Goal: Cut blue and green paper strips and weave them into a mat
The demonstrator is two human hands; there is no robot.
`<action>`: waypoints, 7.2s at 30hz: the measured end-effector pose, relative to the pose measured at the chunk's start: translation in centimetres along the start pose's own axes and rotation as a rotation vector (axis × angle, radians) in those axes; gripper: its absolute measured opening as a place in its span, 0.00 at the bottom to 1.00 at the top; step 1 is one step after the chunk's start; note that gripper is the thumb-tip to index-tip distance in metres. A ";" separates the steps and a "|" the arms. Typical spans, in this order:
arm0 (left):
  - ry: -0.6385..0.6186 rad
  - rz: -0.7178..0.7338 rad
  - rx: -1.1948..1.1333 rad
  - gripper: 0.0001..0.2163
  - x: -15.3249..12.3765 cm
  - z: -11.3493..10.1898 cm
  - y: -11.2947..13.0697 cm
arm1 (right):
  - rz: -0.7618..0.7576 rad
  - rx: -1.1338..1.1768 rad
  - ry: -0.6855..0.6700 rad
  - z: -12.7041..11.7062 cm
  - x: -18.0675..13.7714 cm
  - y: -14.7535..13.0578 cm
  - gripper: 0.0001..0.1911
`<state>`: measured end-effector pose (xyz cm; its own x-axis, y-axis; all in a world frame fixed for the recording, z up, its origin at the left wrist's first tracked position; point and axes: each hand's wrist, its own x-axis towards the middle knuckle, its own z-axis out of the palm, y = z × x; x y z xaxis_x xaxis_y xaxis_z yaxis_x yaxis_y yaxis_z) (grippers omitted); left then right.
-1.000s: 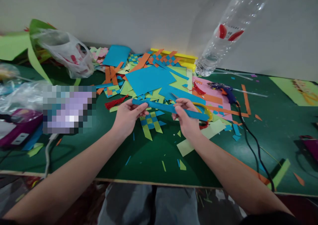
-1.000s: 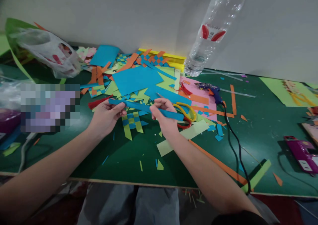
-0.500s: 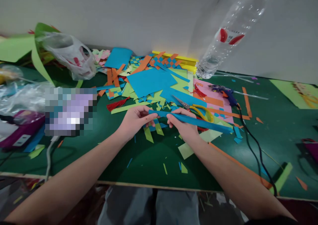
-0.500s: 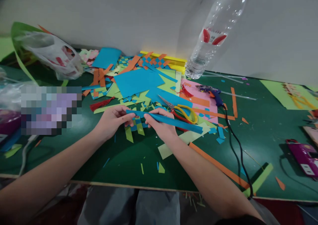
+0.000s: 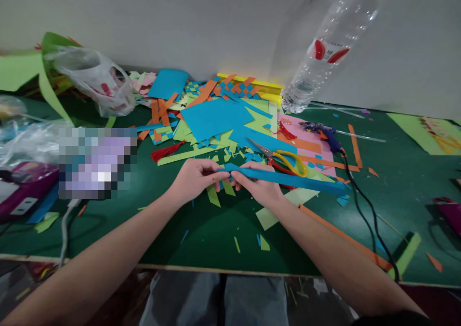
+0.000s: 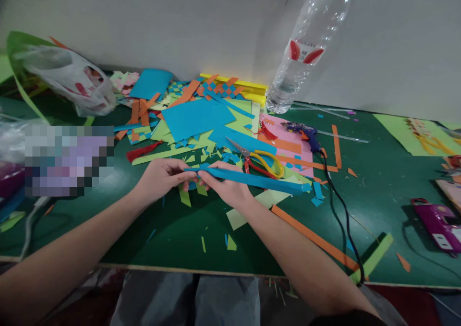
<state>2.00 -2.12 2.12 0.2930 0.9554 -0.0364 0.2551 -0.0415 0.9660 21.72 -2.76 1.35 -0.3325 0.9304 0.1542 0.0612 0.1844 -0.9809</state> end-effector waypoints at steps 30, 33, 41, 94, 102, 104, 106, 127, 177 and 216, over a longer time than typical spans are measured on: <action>-0.029 -0.015 0.071 0.14 0.0 0.0 -0.4 | 0.146 0.005 0.074 0.5 0.1 -0.3 0.14; -0.012 -0.019 0.102 0.14 0.0 -0.1 -0.3 | 0.156 0.026 0.079 0.4 0.1 -0.1 0.14; 0.074 -0.032 0.071 0.13 0.5 -0.8 -0.8 | 0.164 0.042 0.173 -0.4 0.6 0.6 0.17; 0.061 0.043 0.179 0.11 0.3 -0.6 -0.6 | 0.098 0.123 0.135 -1.0 1.0 1.0 0.13; 0.056 0.040 0.168 0.11 0.5 -0.5 -0.9 | 0.107 0.094 0.152 -1.0 1.1 1.0 0.13; 0.041 0.047 0.149 0.11 0.5 -0.5 -0.9 | 0.103 0.094 0.154 -1.1 1.1 1.0 0.13; 0.025 0.050 0.135 0.11 0.5 -0.4 -0.8 | 0.101 0.093 0.156 -1.1 1.1 1.0 0.13; -0.238 -0.024 0.034 0.08 -0.1 -0.3 0.0 | 0.107 -0.006 -0.016 -0.5 0.5 0.4 0.16; 0.364 0.125 0.264 0.15 0.5 -3.0 -0.7 | -0.038 0.111 0.758 -7.3 3.6 2.5 0.18; 0.746 0.006 -0.276 0.17 2.3 -5.7 -1.9 | 0.004 0.159 0.706 -7.1 3.9 2.9 0.15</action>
<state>-3.10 1.82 1.62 -0.4258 0.9031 0.0558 -0.0106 -0.0666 0.9977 27.28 3.62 -0.05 0.3582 0.9235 0.1373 -0.0945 0.1822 -0.9787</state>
